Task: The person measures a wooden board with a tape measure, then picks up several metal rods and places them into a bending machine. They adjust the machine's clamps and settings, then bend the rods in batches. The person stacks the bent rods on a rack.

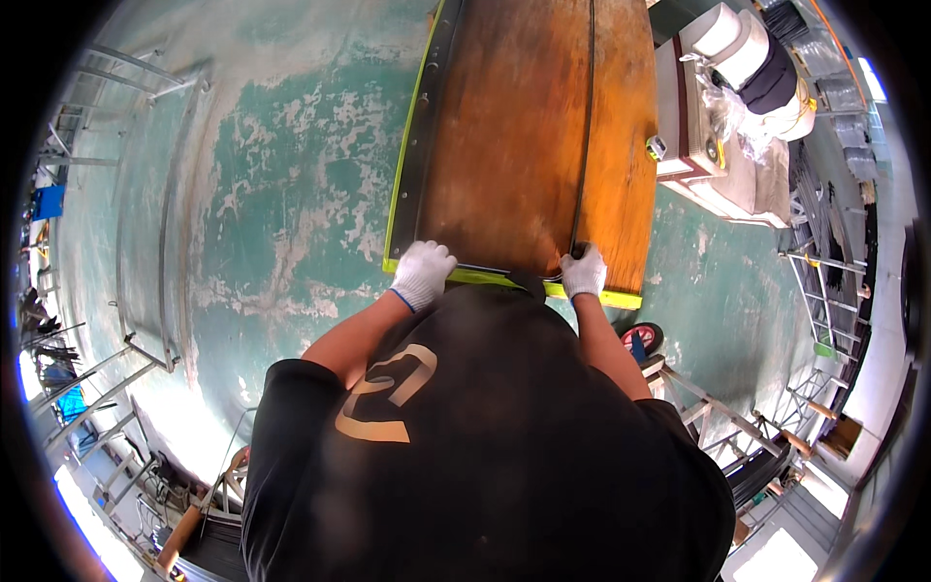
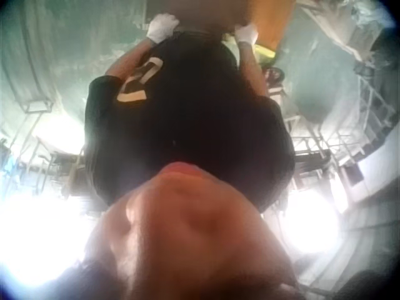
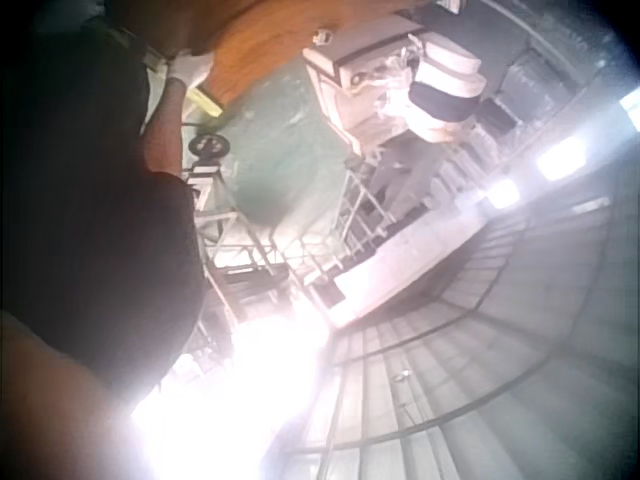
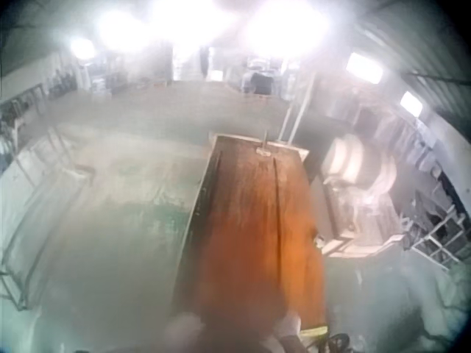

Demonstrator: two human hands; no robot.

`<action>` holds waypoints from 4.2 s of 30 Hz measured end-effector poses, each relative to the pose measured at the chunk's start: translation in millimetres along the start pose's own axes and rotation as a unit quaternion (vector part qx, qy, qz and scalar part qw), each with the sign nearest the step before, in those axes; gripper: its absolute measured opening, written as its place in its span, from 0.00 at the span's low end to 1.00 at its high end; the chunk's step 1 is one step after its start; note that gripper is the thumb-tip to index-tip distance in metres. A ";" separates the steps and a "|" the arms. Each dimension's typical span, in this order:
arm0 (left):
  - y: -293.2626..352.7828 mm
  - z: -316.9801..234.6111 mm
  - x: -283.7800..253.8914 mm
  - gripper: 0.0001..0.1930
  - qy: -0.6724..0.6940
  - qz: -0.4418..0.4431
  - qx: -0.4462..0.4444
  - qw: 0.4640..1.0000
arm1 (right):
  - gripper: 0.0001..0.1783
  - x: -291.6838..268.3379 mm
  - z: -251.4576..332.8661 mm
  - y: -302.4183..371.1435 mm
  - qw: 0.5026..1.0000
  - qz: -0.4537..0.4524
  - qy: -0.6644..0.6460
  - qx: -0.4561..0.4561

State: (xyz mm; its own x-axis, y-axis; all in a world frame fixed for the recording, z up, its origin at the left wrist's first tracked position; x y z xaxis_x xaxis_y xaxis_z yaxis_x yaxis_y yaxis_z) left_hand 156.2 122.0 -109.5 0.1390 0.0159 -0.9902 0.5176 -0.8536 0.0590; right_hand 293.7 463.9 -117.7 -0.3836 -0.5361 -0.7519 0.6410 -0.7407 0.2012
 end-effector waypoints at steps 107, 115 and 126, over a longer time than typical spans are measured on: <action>609.1 51.7 -67.9 0.20 0.669 -0.680 -0.297 0.037 | 0.51 358.4 466.7 653.0 0.243 0.727 -0.044 -0.641; 777.7 -87.6 -205.1 0.25 0.111 -0.563 -0.818 0.031 | 0.45 355.1 499.7 811.7 0.093 0.839 -0.097 -0.528; 955.4 -453.3 -238.0 0.20 -0.213 0.162 -0.959 -0.095 | 0.32 469.6 435.0 668.6 0.362 0.728 0.176 -0.555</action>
State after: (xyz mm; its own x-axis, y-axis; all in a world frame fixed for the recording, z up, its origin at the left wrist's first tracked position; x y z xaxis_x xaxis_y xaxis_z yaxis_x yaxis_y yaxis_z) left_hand 1000.4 -461.2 240.0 0.6117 -0.1261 -0.7810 -0.4957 0.7082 -0.5026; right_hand 252.9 -459.2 -63.2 0.8811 0.1990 -0.4290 -0.0597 0.9467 0.3165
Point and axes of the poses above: each hand's wrist, its own y-axis away from the middle knuckle, its own x-axis out of the palm, z = x × y, the point moved 2 cm from there along -y, towards the middle knuckle, and after that the axes turned 12 degrees about -y, right-handed, at the moved point
